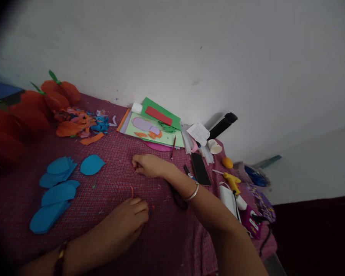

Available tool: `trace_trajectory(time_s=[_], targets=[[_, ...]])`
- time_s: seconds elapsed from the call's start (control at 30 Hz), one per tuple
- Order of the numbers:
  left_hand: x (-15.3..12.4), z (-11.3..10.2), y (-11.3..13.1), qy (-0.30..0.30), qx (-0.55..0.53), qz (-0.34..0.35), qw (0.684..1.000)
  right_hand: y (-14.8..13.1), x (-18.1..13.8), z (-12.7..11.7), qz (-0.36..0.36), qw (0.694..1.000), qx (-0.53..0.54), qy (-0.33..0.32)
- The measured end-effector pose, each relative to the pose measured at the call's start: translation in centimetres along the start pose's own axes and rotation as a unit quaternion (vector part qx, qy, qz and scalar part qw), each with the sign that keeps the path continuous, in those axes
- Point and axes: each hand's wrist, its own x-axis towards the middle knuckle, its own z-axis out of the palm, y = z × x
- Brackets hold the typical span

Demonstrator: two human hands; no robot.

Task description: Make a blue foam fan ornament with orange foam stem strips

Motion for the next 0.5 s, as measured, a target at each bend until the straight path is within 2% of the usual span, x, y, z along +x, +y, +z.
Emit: trace_trajectory(time_s=[0.2, 0.3, 0.5], targets=[[-0.01, -0.35, 0.08, -0.011, -0.009, 0.0, 1.0, 0.14, 0.24, -0.13, -0.028, 0.998, -0.039, -0.04], [-0.09, -0.16, -0.04, -0.002, -0.006, 0.001, 1.0, -0.01, 0.08, 0.15, -0.025, 0.998, -0.046, -0.03], [-0.21, -0.12, -0.06, 0.005, -0.003, 0.008, 1.0, 0.3, -0.42, 0.46, 0.022, 0.999, 0.022, 0.007]])
